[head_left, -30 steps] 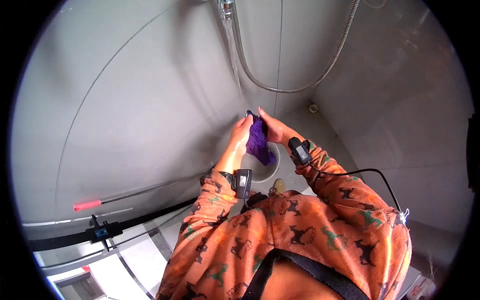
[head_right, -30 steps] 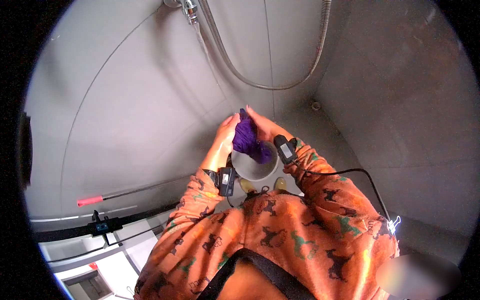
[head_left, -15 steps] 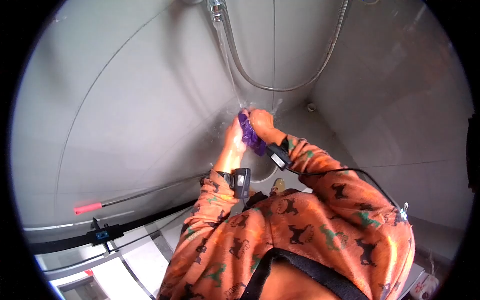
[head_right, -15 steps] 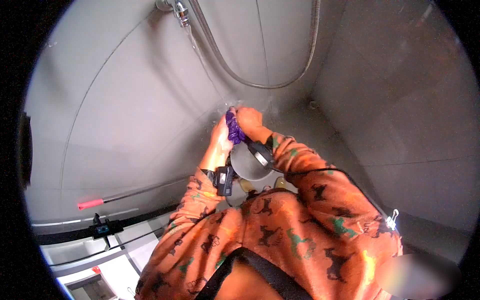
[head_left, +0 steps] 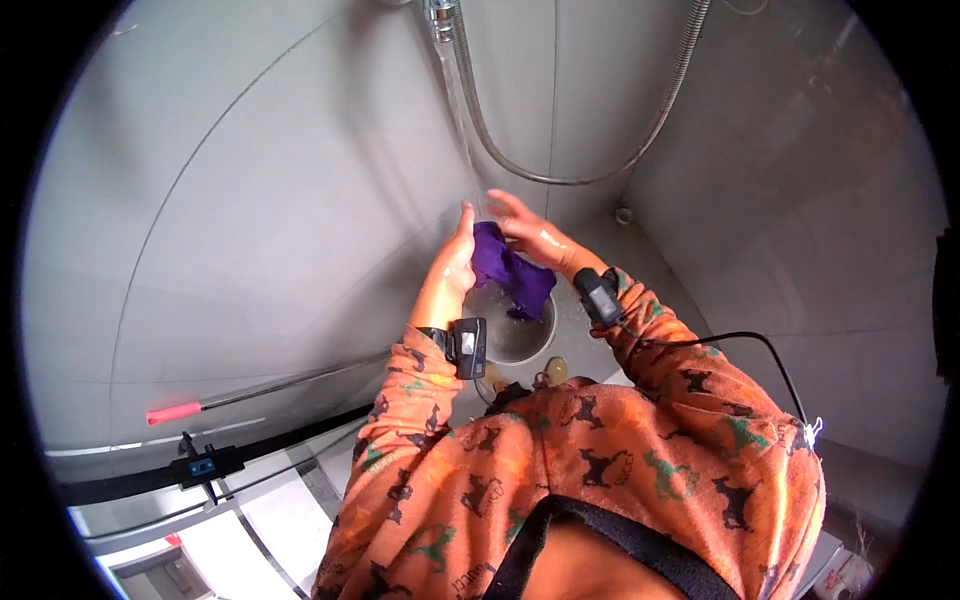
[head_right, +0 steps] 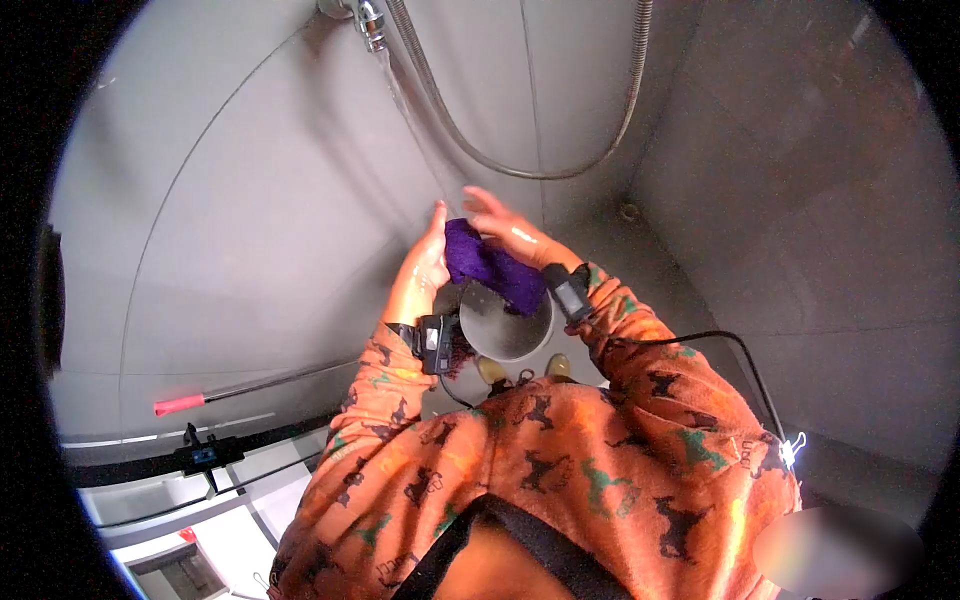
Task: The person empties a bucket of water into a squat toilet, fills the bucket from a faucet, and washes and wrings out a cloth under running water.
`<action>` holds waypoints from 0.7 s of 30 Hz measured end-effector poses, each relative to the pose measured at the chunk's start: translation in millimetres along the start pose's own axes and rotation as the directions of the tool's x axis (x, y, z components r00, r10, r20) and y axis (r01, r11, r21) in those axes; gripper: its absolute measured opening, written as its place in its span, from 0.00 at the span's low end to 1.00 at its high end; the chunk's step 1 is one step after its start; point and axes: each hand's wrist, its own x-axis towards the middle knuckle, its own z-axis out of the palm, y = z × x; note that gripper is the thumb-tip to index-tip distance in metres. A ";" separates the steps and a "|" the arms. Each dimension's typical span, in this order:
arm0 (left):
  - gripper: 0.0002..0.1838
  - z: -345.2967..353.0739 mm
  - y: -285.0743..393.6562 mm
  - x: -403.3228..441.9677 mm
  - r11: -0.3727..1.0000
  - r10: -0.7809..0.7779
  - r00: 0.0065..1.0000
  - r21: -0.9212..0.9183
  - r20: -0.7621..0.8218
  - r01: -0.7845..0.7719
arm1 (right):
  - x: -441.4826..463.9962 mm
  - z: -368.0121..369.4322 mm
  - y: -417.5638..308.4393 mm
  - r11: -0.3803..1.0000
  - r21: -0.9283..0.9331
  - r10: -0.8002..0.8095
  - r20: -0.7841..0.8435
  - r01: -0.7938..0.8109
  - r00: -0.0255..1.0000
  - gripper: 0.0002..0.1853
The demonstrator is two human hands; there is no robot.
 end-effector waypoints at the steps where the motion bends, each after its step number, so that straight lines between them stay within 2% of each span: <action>1: 0.35 4.3 3.6 -4.2 0.997 0.079 0.996 0.012 0.053 -0.079 | 2.1 8.0 1.2 0.954 -0.296 -0.025 0.108 0.056 0.994 0.37; 2: 0.35 10.8 8.3 -11.0 0.987 0.156 0.982 0.020 0.106 -0.159 | 3.4 12.0 1.5 0.819 -0.557 -0.016 0.217 0.137 0.976 0.39; 3: 0.35 9.8 13.4 -15.0 0.987 0.155 0.982 0.023 0.107 -0.158 | 4.0 10.7 1.3 0.820 -0.555 -0.019 0.216 0.139 0.976 0.39; 6: 0.32 11.3 25.7 -33.8 0.980 0.118 0.976 0.139 0.183 -0.145 | 10.4 -2.5 7.9 0.873 -0.487 -0.080 -0.076 0.033 0.994 0.29; 7: 0.40 21.4 25.2 -48.9 0.978 0.146 0.989 0.149 -0.014 -0.143 | 13.6 -8.4 10.7 0.831 -0.556 -0.154 -0.195 0.020 0.969 0.21; 8: 0.49 27.5 23.2 -58.2 0.977 0.171 0.963 0.159 -0.210 -0.139 | 9.1 4.0 3.8 0.832 -0.554 -0.157 -0.196 0.022 0.968 0.21; 9: 0.52 13.1 8.1 -40.7 0.989 -0.093 0.982 -0.128 -0.165 0.072 | 2.5 20.1 1.3 0.854 -0.516 -0.174 -0.153 0.072 0.973 0.18; 10: 0.45 -3.5 -13.7 -22.4 0.995 -0.016 0.999 -0.104 -0.049 0.011 | -5.8 43.3 -4.1 0.872 -0.475 -0.194 -0.110 0.120 0.975 0.15; 11: 0.39 -20.0 -35.4 -4.4 0.994 0.061 0.996 -0.095 0.069 -0.055 | -13.6 67.2 -5.3 0.815 -0.559 -0.247 -0.096 0.153 0.964 0.12; 12: 0.27 -12.6 -45.3 -10.9 0.952 0.301 0.926 -0.023 0.226 -0.304 | -12.5 81.4 5.6 0.633 -0.679 -0.479 0.035 0.372 0.877 0.12; 13: 0.18 -1.4 -52.7 -21.3 0.840 0.515 0.776 -0.035 0.364 -0.541 | -12.5 87.9 10.1 0.581 -0.723 -0.496 0.050 0.374 0.867 0.12; 14: 0.18 -11.6 -57.3 -2.8 0.841 0.516 0.777 -0.037 0.360 -0.540 | -12.4 90.7 12.5 0.526 -0.764 -0.513 0.066 0.374 0.856 0.12; 15: 0.15 -20.6 -57.5 21.9 0.952 0.286 0.948 -0.152 0.137 -0.265 | 0.2 75.2 19.1 0.299 -0.904 -0.607 0.065 0.304 0.792 0.12; 16: 0.13 -27.0 -58.4 36.7 0.946 -0.021 0.999 -0.323 -0.049 0.004 | 14.7 54.3 20.7 0.341 -0.929 -0.585 -0.090 0.143 0.806 0.12; 17: 0.14 -2.2 -42.9 11.8 0.935 0.102 0.991 -0.332 -0.090 -0.127 | 20.4 39.8 14.1 0.345 -0.938 -0.527 -0.226 -0.037 0.819 0.12; 18: 0.15 8.9 -45.7 14.1 0.911 0.133 0.957 -0.349 -0.258 -0.220 | 24.5 30.9 9.4 0.336 -0.917 -0.469 -0.362 -0.216 0.806 0.12; 19: 0.16 9.9 -41.5 16.9 0.913 0.141 0.953 -0.336 -0.268 -0.230 | 27.1 32.6 5.7 0.243 -0.931 -0.424 -0.355 -0.273 0.833 0.15; 20: 0.16 11.1 -38.3 17.3 0.915 0.150 0.948 -0.324 -0.279 -0.240 | 25.4 39.4 9.5 0.241 -0.931 -0.420 -0.354 -0.274 0.835 0.15; 21: 0.17 0.4 -37.1 17.1 0.904 0.207 0.954 -0.330 -0.219 -0.272 | 21.6 50.8 18.6 0.311 -0.931 -0.432 -0.318 -0.191 0.844 0.16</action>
